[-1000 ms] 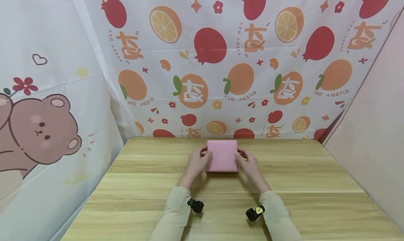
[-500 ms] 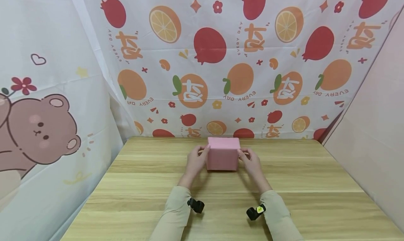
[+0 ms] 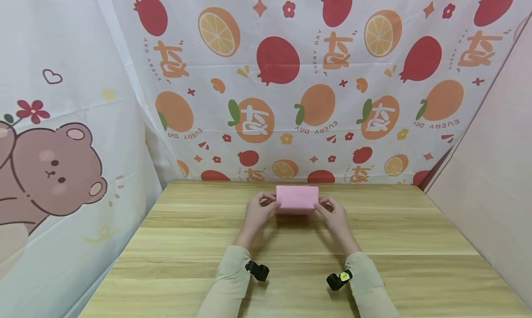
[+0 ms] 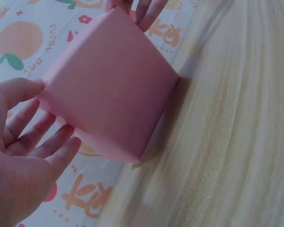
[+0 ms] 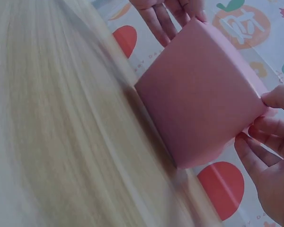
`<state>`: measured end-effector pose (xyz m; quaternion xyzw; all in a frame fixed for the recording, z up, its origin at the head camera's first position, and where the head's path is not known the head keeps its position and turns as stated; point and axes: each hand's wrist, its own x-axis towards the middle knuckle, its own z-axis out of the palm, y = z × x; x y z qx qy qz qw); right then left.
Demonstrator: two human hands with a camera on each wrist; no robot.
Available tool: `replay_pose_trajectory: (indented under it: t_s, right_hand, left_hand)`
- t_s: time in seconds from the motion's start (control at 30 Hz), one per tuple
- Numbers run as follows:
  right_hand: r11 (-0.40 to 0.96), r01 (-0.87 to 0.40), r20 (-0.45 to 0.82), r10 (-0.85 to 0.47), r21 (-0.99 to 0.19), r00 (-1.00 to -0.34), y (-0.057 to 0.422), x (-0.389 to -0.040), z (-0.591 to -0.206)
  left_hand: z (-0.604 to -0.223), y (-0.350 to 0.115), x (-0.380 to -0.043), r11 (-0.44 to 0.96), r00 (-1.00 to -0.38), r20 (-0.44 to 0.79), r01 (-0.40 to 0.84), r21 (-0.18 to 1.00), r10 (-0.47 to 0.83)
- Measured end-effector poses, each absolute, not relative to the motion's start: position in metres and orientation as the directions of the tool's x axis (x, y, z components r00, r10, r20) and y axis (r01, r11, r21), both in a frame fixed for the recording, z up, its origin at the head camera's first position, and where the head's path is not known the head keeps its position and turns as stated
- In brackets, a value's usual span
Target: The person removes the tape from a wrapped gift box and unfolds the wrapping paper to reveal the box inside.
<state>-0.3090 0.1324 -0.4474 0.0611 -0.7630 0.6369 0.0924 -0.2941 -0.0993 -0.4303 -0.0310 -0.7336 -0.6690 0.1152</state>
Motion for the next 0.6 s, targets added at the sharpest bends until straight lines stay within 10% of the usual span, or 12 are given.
replay_pose_trajectory:
  t_s: [0.6]
  right_hand:
    - [0.544,-0.25,0.19,-0.165,-0.801,-0.968,0.15,-0.312,-0.459]
  left_hand:
    - [-0.444,-0.104,-0.297,0.176,-0.983,0.179,0.169,0.97,-0.043]
